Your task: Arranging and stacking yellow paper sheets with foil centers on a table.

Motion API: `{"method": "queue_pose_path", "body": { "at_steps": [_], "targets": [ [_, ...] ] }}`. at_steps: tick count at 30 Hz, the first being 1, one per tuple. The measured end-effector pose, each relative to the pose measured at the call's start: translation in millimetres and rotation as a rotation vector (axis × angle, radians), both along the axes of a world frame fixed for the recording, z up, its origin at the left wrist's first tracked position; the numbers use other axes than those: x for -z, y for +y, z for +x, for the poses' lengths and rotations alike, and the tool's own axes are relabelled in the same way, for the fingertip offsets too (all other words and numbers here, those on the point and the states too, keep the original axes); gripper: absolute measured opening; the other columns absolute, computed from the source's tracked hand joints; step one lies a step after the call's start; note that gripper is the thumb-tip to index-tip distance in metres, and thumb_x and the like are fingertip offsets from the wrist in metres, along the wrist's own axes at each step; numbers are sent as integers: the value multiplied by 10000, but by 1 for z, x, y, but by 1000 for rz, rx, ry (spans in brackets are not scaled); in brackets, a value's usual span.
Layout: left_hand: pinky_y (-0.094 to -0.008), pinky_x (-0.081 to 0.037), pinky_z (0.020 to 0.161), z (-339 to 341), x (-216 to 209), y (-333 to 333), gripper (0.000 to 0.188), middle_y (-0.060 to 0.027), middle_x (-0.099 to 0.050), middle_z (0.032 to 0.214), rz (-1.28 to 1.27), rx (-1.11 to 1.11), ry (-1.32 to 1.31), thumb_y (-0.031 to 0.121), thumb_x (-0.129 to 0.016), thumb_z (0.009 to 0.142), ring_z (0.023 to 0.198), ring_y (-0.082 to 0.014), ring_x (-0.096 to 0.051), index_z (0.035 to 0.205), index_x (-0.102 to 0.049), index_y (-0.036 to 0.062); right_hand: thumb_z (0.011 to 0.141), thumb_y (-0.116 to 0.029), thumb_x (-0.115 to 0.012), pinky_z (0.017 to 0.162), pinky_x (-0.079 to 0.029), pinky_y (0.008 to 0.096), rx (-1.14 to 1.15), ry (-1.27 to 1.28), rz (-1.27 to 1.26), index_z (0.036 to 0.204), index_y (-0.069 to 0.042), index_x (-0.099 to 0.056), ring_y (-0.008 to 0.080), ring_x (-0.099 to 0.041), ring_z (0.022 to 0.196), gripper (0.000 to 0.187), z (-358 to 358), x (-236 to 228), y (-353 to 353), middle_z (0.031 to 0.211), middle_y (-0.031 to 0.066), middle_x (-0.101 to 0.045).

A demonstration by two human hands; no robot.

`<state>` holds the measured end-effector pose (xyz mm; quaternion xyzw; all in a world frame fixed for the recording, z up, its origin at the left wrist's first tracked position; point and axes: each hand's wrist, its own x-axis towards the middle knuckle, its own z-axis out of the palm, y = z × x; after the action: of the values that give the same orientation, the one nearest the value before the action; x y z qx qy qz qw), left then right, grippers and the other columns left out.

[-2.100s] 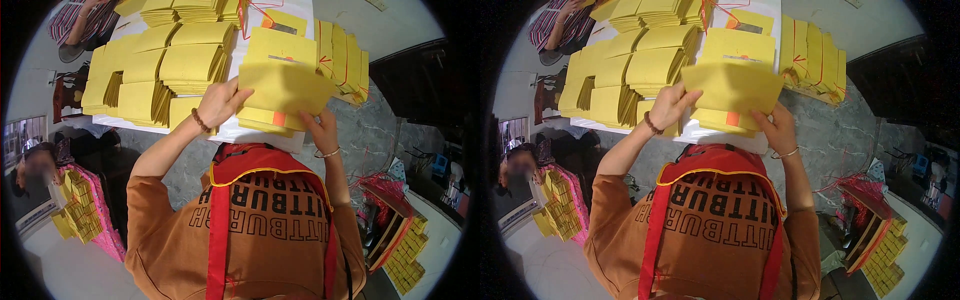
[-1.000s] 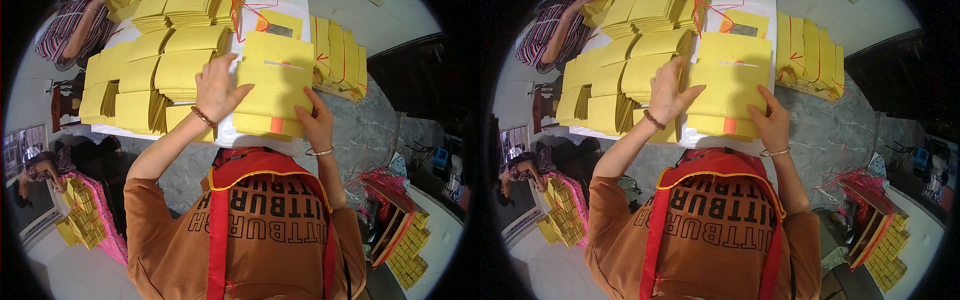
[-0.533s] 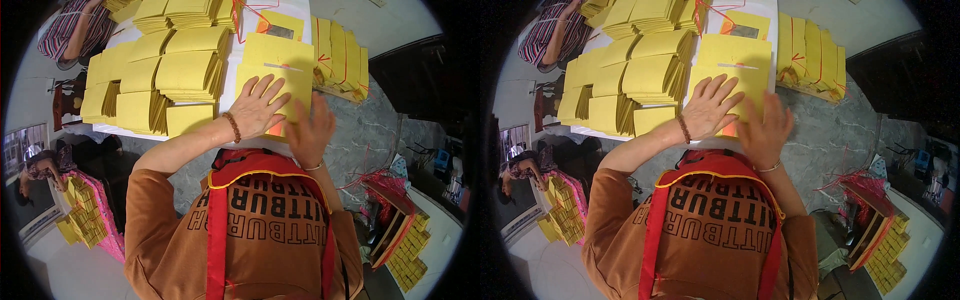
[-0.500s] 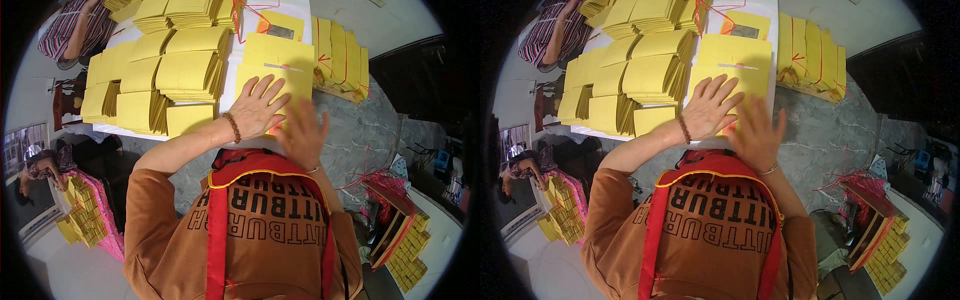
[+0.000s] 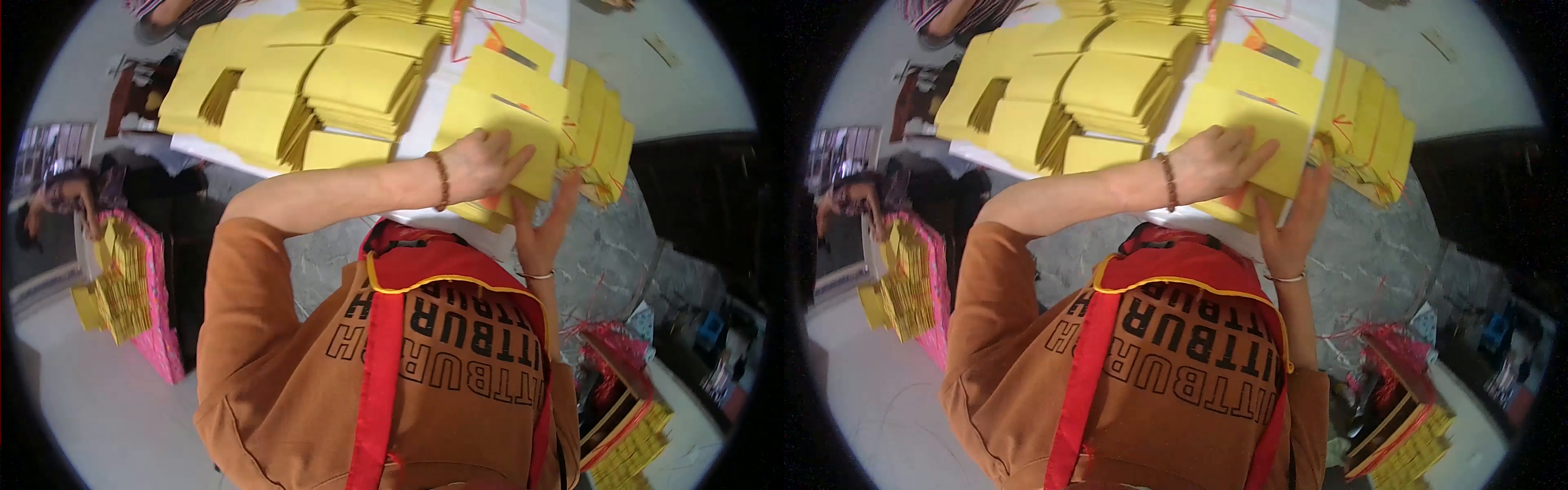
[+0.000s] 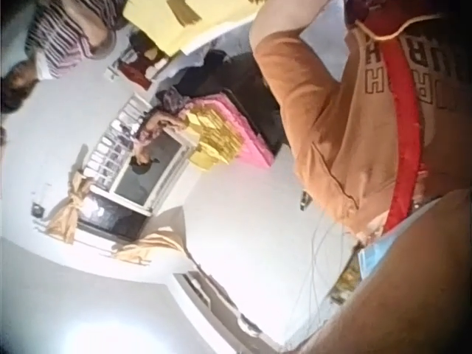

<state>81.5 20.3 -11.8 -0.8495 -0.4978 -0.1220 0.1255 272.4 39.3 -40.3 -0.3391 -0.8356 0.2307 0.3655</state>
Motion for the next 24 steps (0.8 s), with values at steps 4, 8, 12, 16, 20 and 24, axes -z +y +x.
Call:
{"method": "queue_pose_path", "body": {
  "at_steps": [4, 8, 12, 16, 20, 24],
  "targets": [
    [-340, -484, 734, -53, -34, -14, 526, -164, -601, 1006, -78, -50, -569, 66, -552, 735, 874, -285, -591, 1251, -484, -12, 778, -92, -651, 1096, -165, 406, 40, 155, -88, 1417, -38, -216, 329, -163, 1374, 774, -1, 4, 1, 1492, 177, -141],
    [-374, -455, 865, -110, -46, -105, 530, -194, -578, 1146, 37, -235, -657, -54, -496, 729, 992, -350, -573, 1255, -492, 5, 782, -115, -645, 1094, -167, 436, -88, -54, -70, 1358, -60, -361, 366, -164, 1368, 645, 4, 0, 11, 1466, 183, -221],
    [-393, -449, 901, -128, 49, -163, 521, -147, -566, 1173, 103, -439, -349, -3, -541, 712, 1045, -313, -553, 1231, -514, 36, 791, -103, -631, 1088, -186, 438, -117, -74, -131, 1260, -76, -509, 362, -197, 1359, 485, 1, 4, 12, 1416, 139, -356],
    [-382, -417, 948, -135, 112, -173, 592, -111, -500, 1265, -107, -482, -160, 43, -577, 706, 1139, -285, -482, 1285, -476, 113, 796, -95, -625, 1088, -188, 443, -150, -49, -179, 1217, -66, -543, 358, -207, 1356, 430, 4, 8, 13, 1385, 131, -405],
    [-424, -325, 1015, -134, 113, -166, 646, -108, -410, 1357, -336, -502, -157, 24, -579, 705, 1230, -294, -386, 1321, -430, 150, 791, -87, -628, 1089, -188, 446, -148, -46, -203, 1180, -76, -569, 353, -218, 1352, 393, 5, 8, 16, 1376, 119, -419],
    [-464, -242, 1054, -142, 119, -175, 727, -130, -305, 1426, -397, -438, -62, 31, -595, 690, 1295, -317, -297, 1364, -357, 161, 781, -94, -641, 1088, -193, 444, -137, -65, -181, 1140, -95, -599, 345, -241, 1344, 362, 7, 5, 16, 1365, 107, -435]
  ]
}}
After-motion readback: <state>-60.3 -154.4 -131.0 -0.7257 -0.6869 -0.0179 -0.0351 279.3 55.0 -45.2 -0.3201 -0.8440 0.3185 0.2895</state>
